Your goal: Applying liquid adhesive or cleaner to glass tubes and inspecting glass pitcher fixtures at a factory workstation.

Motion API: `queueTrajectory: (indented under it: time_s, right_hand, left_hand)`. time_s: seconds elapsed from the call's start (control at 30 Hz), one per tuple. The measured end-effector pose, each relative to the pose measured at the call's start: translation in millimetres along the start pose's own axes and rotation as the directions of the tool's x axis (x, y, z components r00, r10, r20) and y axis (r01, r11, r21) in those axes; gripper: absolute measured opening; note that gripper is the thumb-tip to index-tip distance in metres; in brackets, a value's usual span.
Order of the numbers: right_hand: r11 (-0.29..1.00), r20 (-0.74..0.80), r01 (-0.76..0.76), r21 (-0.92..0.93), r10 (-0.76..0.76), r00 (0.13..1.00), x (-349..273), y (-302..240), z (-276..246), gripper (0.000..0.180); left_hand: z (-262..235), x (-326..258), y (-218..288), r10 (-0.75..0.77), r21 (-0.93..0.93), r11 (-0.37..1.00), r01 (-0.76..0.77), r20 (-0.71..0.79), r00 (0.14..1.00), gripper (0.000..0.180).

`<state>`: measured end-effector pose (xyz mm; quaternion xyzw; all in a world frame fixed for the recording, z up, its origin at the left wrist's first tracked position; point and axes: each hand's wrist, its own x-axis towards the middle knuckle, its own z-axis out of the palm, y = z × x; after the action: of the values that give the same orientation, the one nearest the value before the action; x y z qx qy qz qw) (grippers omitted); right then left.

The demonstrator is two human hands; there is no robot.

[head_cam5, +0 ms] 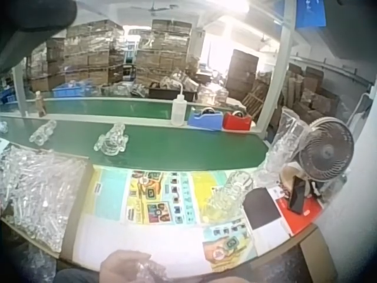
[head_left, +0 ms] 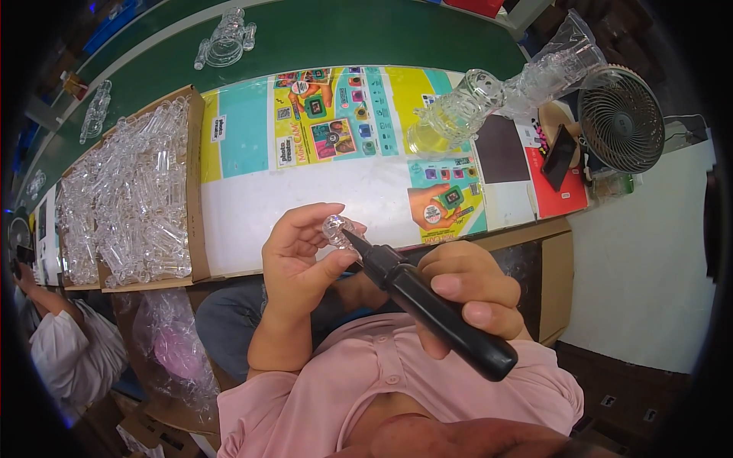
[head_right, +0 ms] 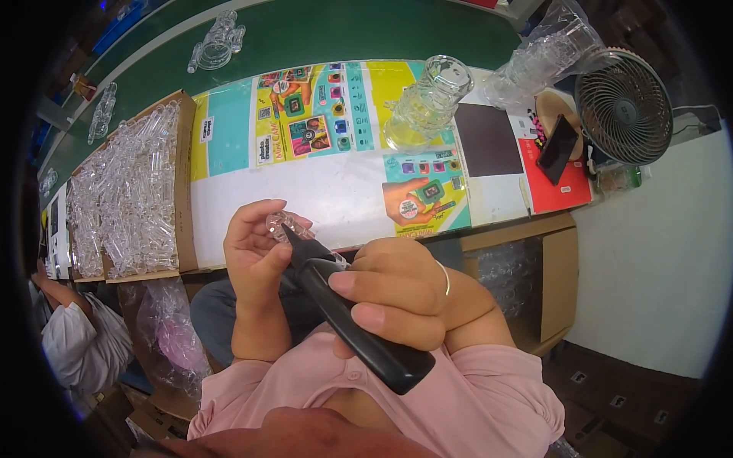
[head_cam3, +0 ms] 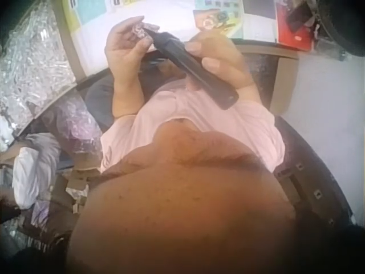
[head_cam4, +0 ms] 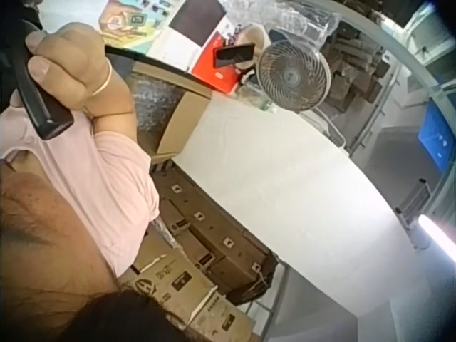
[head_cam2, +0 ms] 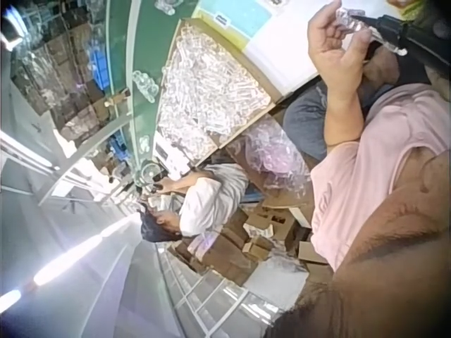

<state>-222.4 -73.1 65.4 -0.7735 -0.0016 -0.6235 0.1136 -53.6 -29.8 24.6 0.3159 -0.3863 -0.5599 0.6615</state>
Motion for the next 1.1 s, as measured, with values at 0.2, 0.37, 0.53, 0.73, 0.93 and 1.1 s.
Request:
queueTrajectory:
  time_s: [0.2, 0.37, 0.53, 0.73, 0.93, 1.1]
  right_hand:
    - [1.000, 0.039, -0.015, -0.025, 0.016, 0.999, -0.4, -1.4, -1.4, 0.049]
    - [0.992, 0.088, -0.125, -0.029, 0.127, 0.988, 5.1, -7.6, -5.0, 0.048]
    - [0.984, 0.120, -0.176, -0.038, 0.180, 0.976, 9.3, -11.3, -10.2, 0.049]
    - [0.960, 0.093, -0.233, -0.157, 0.249, 0.964, 7.9, -12.9, -10.8, 0.047]
    - [0.869, 0.142, -0.479, -0.120, 0.493, 0.858, 16.2, -10.7, -31.5, 0.054]
    - [0.595, -0.157, -0.784, 0.176, 0.803, 0.575, 0.1, 0.9, -14.0, 0.062]
  left_hand:
    - [2.8, -0.1, -2.0, 0.049, 0.059, 0.997, -0.047, -0.042, 0.998, 0.046]
    - [2.9, 0.8, -2.3, 0.099, 0.120, 0.988, -0.092, -0.058, 0.993, 0.045]
    - [1.7, 3.3, -4.1, 0.169, 0.233, 0.961, -0.151, -0.058, 0.984, 0.044]
    - [1.5, 3.5, -7.8, 0.246, 0.313, 0.925, -0.214, -0.067, 0.967, 0.044]
    - [3.7, 3.2, -9.3, 0.319, 0.470, 0.848, -0.246, -0.083, 0.944, 0.039]
    - [5.1, 3.1, -13.7, 0.350, 0.545, 0.797, -0.262, -0.062, 0.935, 0.038]
